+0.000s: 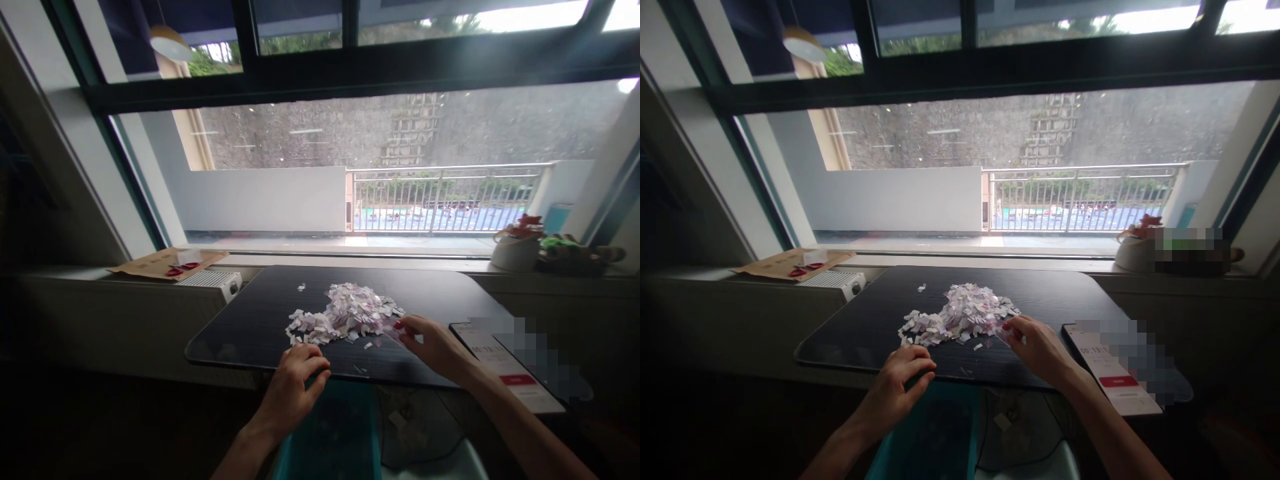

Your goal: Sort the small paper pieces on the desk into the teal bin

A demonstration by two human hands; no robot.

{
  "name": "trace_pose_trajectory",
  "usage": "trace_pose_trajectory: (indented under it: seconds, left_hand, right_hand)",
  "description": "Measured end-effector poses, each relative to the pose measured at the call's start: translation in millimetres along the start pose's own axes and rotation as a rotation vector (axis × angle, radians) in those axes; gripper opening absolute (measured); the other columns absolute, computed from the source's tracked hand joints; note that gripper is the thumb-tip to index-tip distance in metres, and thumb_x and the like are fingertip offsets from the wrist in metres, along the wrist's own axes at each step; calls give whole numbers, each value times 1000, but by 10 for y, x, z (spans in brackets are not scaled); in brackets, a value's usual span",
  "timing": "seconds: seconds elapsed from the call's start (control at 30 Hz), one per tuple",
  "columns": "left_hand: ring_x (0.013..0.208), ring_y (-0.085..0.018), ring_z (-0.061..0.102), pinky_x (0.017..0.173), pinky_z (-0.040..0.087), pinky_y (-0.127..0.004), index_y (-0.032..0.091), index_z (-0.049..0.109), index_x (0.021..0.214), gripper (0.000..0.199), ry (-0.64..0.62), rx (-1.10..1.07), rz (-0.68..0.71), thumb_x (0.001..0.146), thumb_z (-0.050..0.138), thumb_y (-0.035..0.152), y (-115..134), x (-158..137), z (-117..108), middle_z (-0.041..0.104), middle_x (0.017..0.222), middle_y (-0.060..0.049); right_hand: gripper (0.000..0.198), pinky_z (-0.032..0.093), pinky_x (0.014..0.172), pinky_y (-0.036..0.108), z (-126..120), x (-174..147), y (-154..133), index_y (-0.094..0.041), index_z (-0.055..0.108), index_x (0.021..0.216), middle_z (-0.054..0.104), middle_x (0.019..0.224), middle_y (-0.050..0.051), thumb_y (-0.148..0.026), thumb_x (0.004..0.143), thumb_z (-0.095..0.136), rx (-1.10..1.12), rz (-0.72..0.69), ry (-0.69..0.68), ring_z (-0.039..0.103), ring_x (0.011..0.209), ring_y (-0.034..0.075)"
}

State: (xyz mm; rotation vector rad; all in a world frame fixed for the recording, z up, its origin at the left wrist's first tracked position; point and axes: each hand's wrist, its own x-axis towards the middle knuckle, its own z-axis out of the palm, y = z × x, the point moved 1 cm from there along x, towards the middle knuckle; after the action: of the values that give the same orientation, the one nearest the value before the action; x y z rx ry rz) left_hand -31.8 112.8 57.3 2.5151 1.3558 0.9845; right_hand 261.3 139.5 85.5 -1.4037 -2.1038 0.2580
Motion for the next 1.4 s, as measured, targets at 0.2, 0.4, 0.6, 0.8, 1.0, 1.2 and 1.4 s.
trace_pose_trajectory:
  seconds: [0.2, 0.4, 0.6, 0.8, 1.0, 1.2, 1.4]
  left_hand:
    - [100, -22, 56, 91, 43, -39, 24, 67, 93, 14, -7, -72, -23, 82, 59, 23, -43, -52, 71, 60, 101, -5]
    - [100, -22, 56, 91, 44, -38, 25, 67, 94, 17, 5, -79, -34, 79, 60, 20, -34, -44, 51, 61, 101, -5]
    - [101, -22, 56, 93, 42, -40, 25, 67, 94, 17, 11, -83, -36, 80, 59, 20, -40, -52, 69, 60, 101, -5]
    - [100, -21, 56, 93, 42, -39, 24, 68, 94, 17, 8, -88, -38, 79, 59, 18, -26, -47, 67, 60, 100, -5]
    - [99, -22, 56, 91, 44, -39, 24, 68, 92, 17, 24, -87, -31, 78, 60, 18, -9, -51, 61, 61, 99, -5]
    - [99, -22, 56, 91, 43, -40, 24, 68, 92, 18, 25, -81, -31, 78, 59, 18, -19, -56, 62, 61, 100, -5]
    - [99, -22, 56, 92, 43, -39, 23, 68, 93, 18, 25, -84, -23, 79, 59, 17, -14, -64, 70, 60, 99, -5]
  right_hand:
    - [26, 47, 68, 27, 9, 20, 5, -20, 64, 94, 64, 94, 6, -26, 90, 40, 79, -56, -2, 60, 76, 15]
    - [26, 47, 69, 28, 19, -45, -27, -18, 65, 95, 70, 91, 6, -26, 89, 42, 74, -16, -16, 63, 78, 18]
    - [26, 47, 74, 29, 42, -294, -81, -17, 65, 97, 70, 95, 7, -24, 90, 41, 10, 24, 55, 64, 83, 19]
    - [26, 47, 70, 28, 260, -463, -331, -20, 64, 96, 69, 95, 7, -20, 90, 39, -52, 39, 86, 64, 80, 18]
    - [27, 46, 73, 28, 284, -329, -431, -19, 64, 97, 70, 95, 7, -18, 90, 38, -45, 14, 88, 63, 82, 18]
    - [26, 44, 69, 28, 254, -187, -436, -20, 65, 94, 70, 90, 5, -19, 88, 40, -95, 26, 56, 63, 78, 18]
    - [24, 44, 67, 26, 179, -411, -549, -21, 64, 92, 71, 91, 5, -18, 86, 41, -157, 77, 91, 65, 77, 18]
